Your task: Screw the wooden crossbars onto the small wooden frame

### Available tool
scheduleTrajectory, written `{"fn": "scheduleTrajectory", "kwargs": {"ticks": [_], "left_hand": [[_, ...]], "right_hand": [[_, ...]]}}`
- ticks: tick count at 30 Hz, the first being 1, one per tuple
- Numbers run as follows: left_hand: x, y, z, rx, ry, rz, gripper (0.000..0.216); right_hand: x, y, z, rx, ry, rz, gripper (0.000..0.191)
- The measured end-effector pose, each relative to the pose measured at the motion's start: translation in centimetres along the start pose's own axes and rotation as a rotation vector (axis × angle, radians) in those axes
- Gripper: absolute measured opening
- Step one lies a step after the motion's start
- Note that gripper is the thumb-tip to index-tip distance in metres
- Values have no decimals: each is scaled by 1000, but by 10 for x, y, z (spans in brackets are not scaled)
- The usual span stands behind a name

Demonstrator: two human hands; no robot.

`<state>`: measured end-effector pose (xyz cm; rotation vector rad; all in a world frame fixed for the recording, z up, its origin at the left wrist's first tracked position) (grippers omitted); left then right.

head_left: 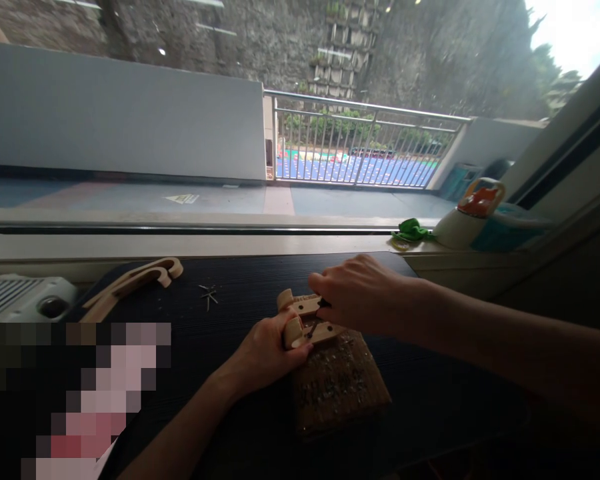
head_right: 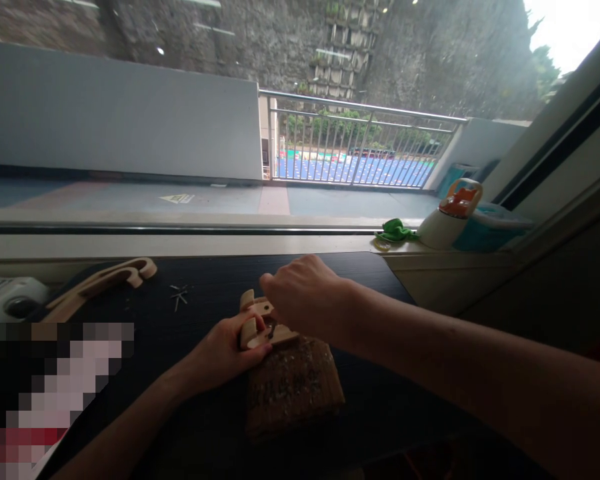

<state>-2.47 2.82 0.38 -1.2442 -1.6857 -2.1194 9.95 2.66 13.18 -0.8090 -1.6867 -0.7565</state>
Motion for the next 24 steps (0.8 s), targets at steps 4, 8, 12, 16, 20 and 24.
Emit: {"fn": "scheduleTrajectory", "kwargs": {"ticks": [4,8,12,16,20,24], "left_hand": [[1,1,0,-5,-7,-19,18],[-1,-1,0,-15,-9,-13,19],[0,-1,0,-11,-9,-6,19],[0,1,-1,4,-27,-11,19],[1,2,-1,-3,-24,-18,20],[1,1,-1,23,-26,-21,21]], "right_hand": [[5,-7,-3,121,-74,3,10],[3,-9,-2,157,-137,-2,7],[-1,-13,4,114,-120,35,9],[1,-16,7,70,-87,99,13],[7,-15,1,167,-44,175,13],[6,-13,-3,235,-85,209,9]]}}
Point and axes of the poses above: each hand's wrist, its own z-axis towards the middle knuckle, its own x-axis out of the back of the hand, y = z × x, the point moved 3 cm from there along z, towards the middle knuckle, and after that the axes turned 8 degrees about z, right-handed, at the moved point
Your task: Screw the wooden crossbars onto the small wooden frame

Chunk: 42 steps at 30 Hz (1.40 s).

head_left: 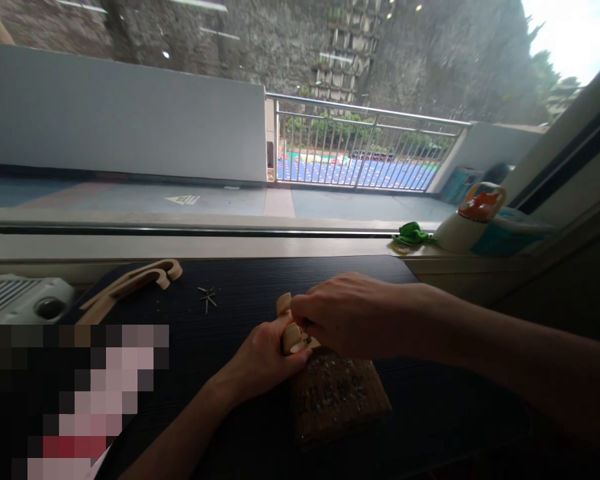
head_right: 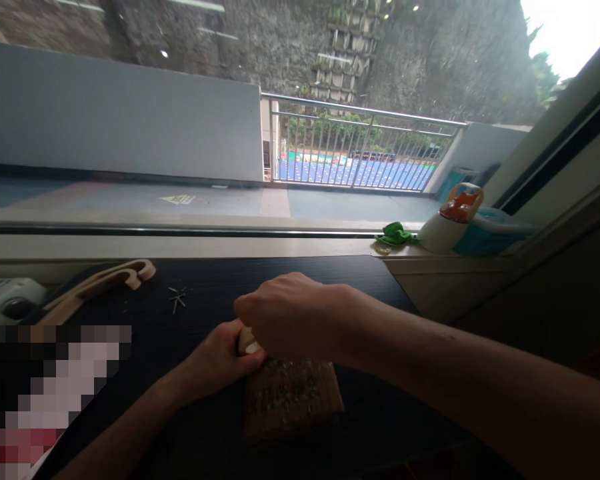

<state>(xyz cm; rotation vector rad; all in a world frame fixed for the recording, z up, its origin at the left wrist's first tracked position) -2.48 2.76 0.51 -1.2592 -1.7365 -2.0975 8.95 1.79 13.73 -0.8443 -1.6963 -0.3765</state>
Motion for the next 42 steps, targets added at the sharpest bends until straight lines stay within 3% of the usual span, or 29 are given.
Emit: {"fn": "scheduleTrajectory", "kwargs": {"ticks": [9,14,23,28,35,39,42], "left_hand": [[1,2,-1,-41,9,0,19],[0,1,0,-46,31,20,19],[0,-2,0,-33,37,48,19],[0,-3,0,-50,40,72,19],[-1,-3,-1,-64,41,39,17],[0,-1,-1,-58,48,44,17],[1,0,-1,-52,34,38,16]], "right_hand": [[-15,-1,11,-190,102,-15,17],[-11,8,10,-281,149,-19,22],[10,0,-10,-199,-44,-116,15],[-5,4,-9,-177,30,-92,16],[-15,11,-11,-317,176,-5,22],[-13,12,-13,-351,172,25,24],[-8,10,-15,-285,152,24,22]]}}
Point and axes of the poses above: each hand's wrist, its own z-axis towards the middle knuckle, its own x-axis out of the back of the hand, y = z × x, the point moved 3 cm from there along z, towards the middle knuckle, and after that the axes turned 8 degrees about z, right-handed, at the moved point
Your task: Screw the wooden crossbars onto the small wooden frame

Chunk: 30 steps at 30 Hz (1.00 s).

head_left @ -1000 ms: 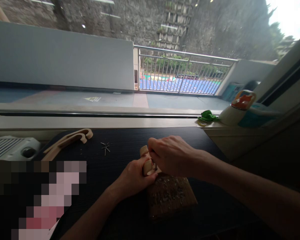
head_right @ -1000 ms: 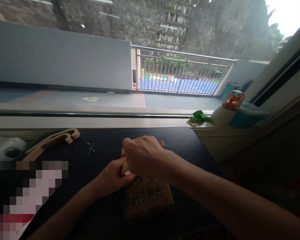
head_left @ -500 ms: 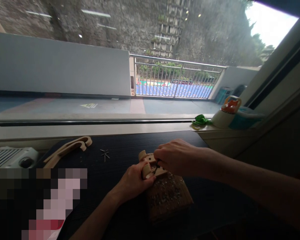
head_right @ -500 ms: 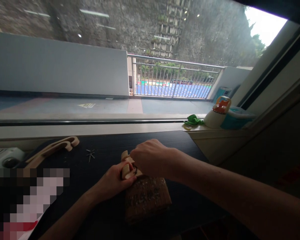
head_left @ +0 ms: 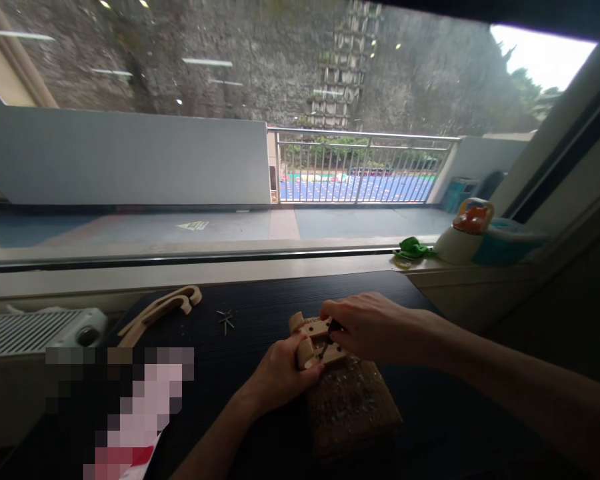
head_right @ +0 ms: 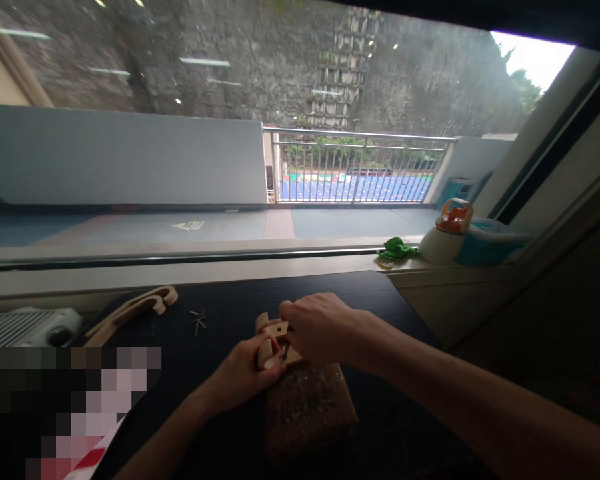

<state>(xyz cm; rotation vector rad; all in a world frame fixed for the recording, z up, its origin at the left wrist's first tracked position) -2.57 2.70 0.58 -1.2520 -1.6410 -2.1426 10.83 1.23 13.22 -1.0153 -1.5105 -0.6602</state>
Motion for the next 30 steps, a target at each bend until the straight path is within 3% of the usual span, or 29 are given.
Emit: {"fn": "scheduleTrajectory", "kwargs": {"ticks": [7,19,25,30], "left_hand": [[0,-1,0,9,11,23,18],[0,-1,0,9,-2,12,16],[1,1,0,4,-8,-11,19],[-1,-2,1,11,-4,6,19]], "right_hand": [[5,-6,2,134,-81,-33,15],[-4,7,11,-17,-5,37,23],[-1,9,7,-4,33,-1,27],[2,-2,4,96,-75,-69,19]]}}
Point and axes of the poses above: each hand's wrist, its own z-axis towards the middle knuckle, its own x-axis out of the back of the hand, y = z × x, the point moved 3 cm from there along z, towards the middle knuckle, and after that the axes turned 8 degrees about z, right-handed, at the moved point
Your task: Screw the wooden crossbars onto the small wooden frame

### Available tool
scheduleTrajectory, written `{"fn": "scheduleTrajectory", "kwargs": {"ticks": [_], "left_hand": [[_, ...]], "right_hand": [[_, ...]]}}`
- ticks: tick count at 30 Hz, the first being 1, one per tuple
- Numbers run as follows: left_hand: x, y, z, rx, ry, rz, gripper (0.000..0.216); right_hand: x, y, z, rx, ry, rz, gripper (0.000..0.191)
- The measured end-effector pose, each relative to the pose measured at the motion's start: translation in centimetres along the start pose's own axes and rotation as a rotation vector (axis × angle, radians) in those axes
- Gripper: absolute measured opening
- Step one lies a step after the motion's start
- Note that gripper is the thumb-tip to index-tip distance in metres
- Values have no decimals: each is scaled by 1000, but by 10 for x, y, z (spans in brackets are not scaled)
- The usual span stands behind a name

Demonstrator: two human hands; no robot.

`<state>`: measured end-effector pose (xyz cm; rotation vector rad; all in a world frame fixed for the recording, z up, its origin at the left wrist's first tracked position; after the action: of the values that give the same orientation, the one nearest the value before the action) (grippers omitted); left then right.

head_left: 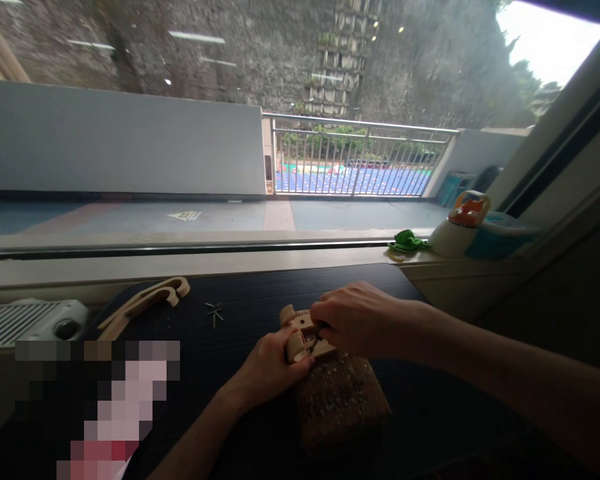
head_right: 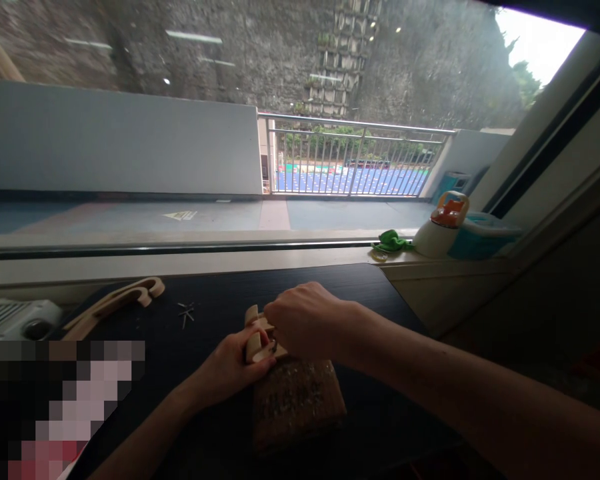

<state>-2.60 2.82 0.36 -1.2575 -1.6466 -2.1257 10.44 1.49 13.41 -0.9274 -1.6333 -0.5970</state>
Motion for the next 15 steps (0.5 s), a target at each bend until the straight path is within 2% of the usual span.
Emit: {"fn": "scheduleTrajectory", "kwargs": {"ticks": [4,11,15], "left_hand": [[-1,-2,0,-5,11,-2,20],[-1,-1,0,6,-1,2,19],[0,0,0,-5,-4,26,18]], "right_hand": [[-2,-7,4,35,-9,-4,16],[-11,5,9,-134,126,31,23],[-7,9,5,-92,99,1,24]]}}
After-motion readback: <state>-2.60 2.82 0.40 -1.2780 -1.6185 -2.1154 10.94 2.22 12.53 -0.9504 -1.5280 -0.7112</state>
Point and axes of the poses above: each hand's wrist, its own z-axis towards the middle knuckle, its own x-axis out of the back of the hand, y = z × x, the point moved 3 cm from there along z, towards the middle knuckle, and after that the axes turned 8 degrees about z, right-handed, at the moved point
